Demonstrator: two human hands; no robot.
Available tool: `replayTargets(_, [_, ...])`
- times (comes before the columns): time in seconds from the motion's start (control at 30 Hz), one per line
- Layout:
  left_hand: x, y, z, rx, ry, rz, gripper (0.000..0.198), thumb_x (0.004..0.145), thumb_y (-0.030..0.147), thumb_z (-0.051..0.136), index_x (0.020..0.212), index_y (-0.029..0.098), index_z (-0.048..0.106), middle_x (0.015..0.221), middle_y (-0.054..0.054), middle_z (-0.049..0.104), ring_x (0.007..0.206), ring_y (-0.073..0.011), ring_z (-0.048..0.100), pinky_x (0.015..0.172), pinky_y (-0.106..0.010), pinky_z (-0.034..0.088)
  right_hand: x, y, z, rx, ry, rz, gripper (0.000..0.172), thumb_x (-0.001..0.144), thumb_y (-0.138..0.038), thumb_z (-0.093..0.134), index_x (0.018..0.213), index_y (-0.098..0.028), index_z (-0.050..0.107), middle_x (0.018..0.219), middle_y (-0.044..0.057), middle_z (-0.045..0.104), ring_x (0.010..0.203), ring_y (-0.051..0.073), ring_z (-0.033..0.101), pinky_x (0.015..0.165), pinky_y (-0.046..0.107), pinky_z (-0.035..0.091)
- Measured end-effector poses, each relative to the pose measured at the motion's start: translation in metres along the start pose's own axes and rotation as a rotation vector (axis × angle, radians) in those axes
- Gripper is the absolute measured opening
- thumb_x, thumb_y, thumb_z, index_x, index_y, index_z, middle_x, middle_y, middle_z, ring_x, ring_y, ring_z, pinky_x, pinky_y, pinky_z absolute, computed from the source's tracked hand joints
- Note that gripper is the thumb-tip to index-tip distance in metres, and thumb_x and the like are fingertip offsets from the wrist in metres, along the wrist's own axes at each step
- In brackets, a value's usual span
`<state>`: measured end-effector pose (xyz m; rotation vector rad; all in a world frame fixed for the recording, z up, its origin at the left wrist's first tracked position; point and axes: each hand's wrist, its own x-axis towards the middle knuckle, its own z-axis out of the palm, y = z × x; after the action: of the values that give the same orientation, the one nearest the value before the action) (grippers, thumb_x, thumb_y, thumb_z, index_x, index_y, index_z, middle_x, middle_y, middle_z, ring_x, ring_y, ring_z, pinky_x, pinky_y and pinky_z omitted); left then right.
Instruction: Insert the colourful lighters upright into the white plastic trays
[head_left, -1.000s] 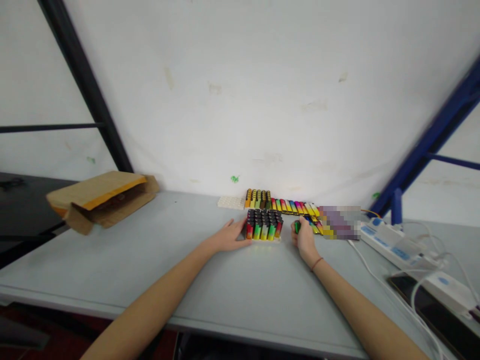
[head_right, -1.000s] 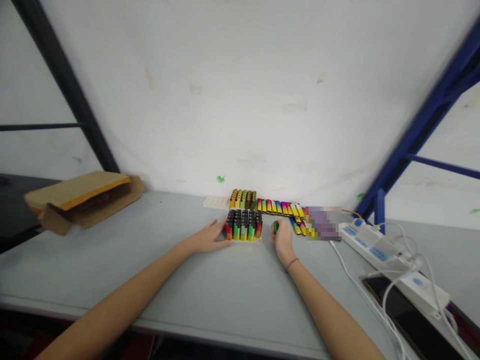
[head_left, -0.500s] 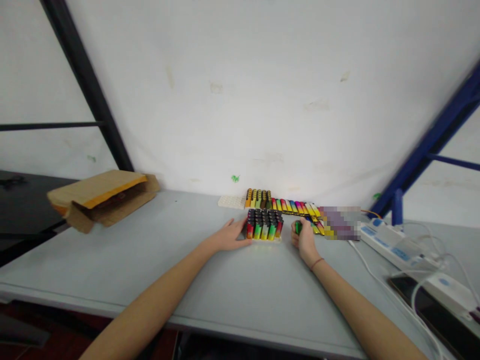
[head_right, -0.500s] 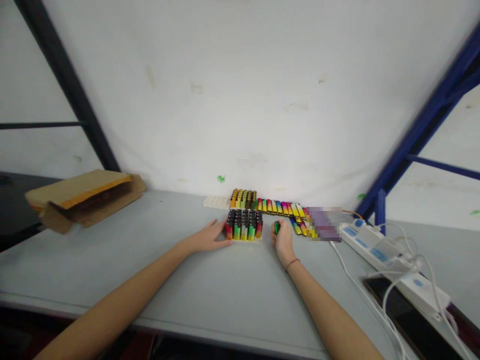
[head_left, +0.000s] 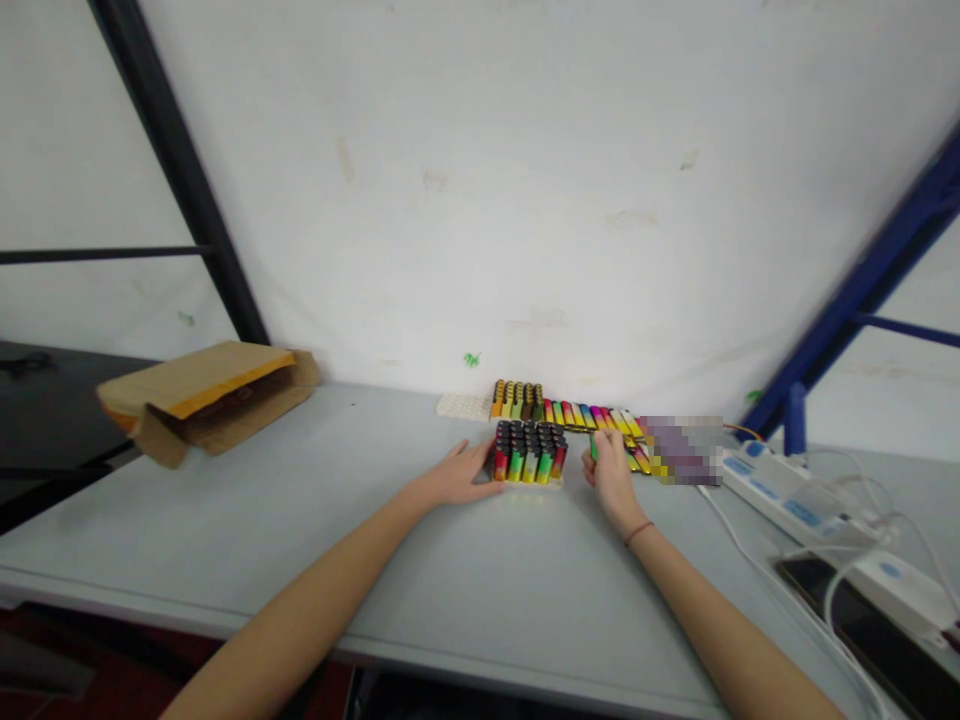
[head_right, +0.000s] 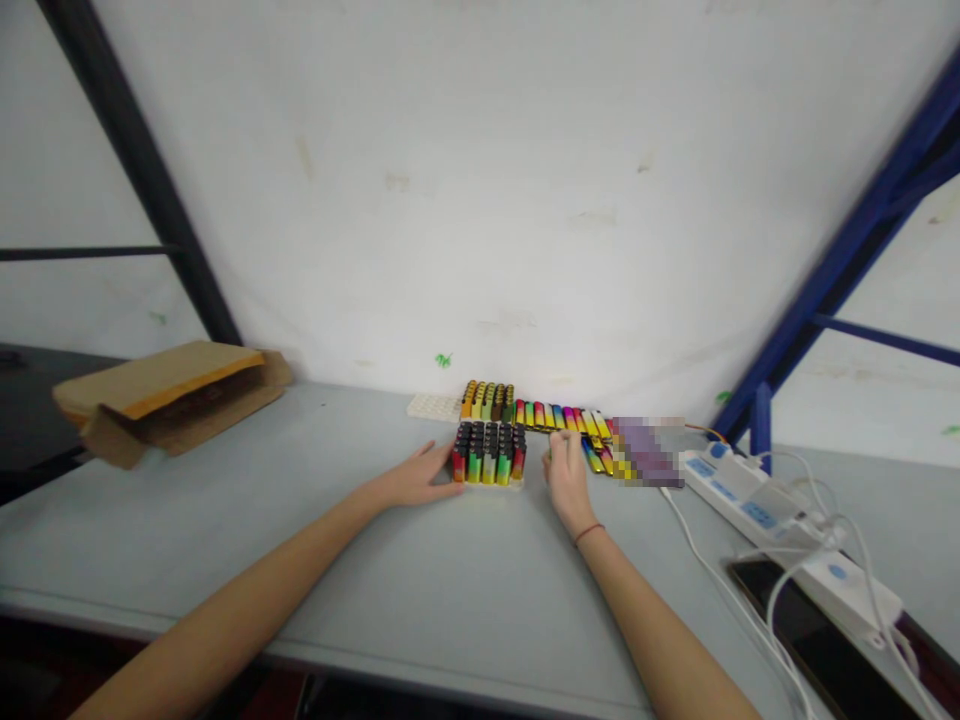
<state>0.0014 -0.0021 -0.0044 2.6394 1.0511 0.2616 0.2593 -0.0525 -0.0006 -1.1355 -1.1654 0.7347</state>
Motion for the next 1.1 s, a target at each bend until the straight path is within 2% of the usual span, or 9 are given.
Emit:
replayTargets(0.1, [0.001,-0.001,0.001,-0.003,0.007,0.005,0.083,0.089,0.059,0.044,0.151,0.018,0.005,0.156,-0.016,0.021,0.142,-0.0303,0.027,0.116,-0.053,0.011,0.000,-0.014,-0.006,-0.147,-0.024,-0.165,0.031,0.086,-0.051,0.052,0.098,-0.024,0.046,0.066,-0.003,0.052,0.060,0.014,0.052,0.054,0.025,0.043])
replayTargets(0.17, [0.001,-0.002,0.002,-0.007,0.012,0.007,0.083,0.090,0.058,0.044,0.151,0.019,0.005,0.156,-0.015,0.021,0.142,-0.0299,0.027,0.116,-0.053,0.011,0.002,-0.021,-0.011,-0.240,-0.082,-0.254,0.031,0.084,-0.050,0.056,0.097,-0.022,0.054,0.080,0.003,0.058,0.074,0.017,0.056,0.063,0.028,0.046])
replayTargets(0.23, [0.001,-0.003,0.003,-0.012,0.011,0.004,0.083,0.090,0.058,0.044,0.151,0.019,0.005,0.156,-0.015,0.021,0.142,-0.0296,0.027,0.116,-0.053,0.011,0.004,-0.024,-0.016,-0.290,-0.177,-0.258,0.033,0.082,-0.050,0.059,0.097,-0.020,0.059,0.082,0.004,0.059,0.074,0.018,0.057,0.063,0.029,0.047])
replayTargets(0.33, [0.001,-0.003,0.003,-0.014,0.004,0.002,0.084,0.090,0.058,0.045,0.152,0.017,0.005,0.156,-0.016,0.020,0.141,-0.0295,0.028,0.116,-0.053,0.010,0.006,-0.025,-0.021,-0.325,-0.356,-0.188,0.033,0.083,-0.048,0.059,0.101,-0.020,0.061,0.078,0.004,0.062,0.068,0.018,0.059,0.061,0.030,0.048])
replayTargets(0.4, [0.001,-0.003,0.004,-0.016,0.010,0.003,0.084,0.090,0.059,0.045,0.152,0.018,0.005,0.156,-0.015,0.020,0.141,-0.0296,0.028,0.116,-0.053,0.010,0.005,-0.024,-0.022,-0.344,-0.422,-0.171,0.030,0.083,-0.045,0.059,0.101,-0.020,0.061,0.080,0.004,0.065,0.068,0.018,0.062,0.063,0.031,0.050])
replayTargets(0.7, [0.001,-0.003,0.004,-0.006,0.013,-0.001,0.084,0.089,0.060,0.044,0.151,0.018,0.006,0.156,-0.016,0.021,0.141,-0.0310,0.027,0.116,-0.053,0.012,0.001,-0.027,-0.020,-0.264,-0.436,-0.132,0.027,0.082,-0.042,0.062,0.097,-0.021,0.057,0.097,0.004,0.062,0.069,0.017,0.066,0.067,0.032,0.055])
replayTargets(0.87, [0.000,-0.001,0.002,-0.008,0.011,-0.006,0.083,0.089,0.059,0.044,0.151,0.019,0.007,0.156,-0.014,0.021,0.142,-0.0303,0.027,0.116,-0.053,0.012,0.000,-0.026,-0.019,-0.258,-0.460,-0.109,0.025,0.083,-0.042,0.060,0.097,-0.021,0.054,0.095,0.004,0.060,0.071,0.017,0.066,0.066,0.031,0.055])
replayTargets(1.1, [0.000,-0.002,0.002,-0.027,0.020,-0.009,0.082,0.089,0.059,0.045,0.151,0.019,0.010,0.156,-0.013,0.024,0.142,-0.0292,0.028,0.116,-0.052,0.012,0.002,-0.024,-0.022,-0.353,-0.479,-0.164,0.023,0.086,-0.041,0.056,0.098,-0.021,0.055,0.093,0.004,0.061,0.072,0.017,0.063,0.066,0.031,0.052])
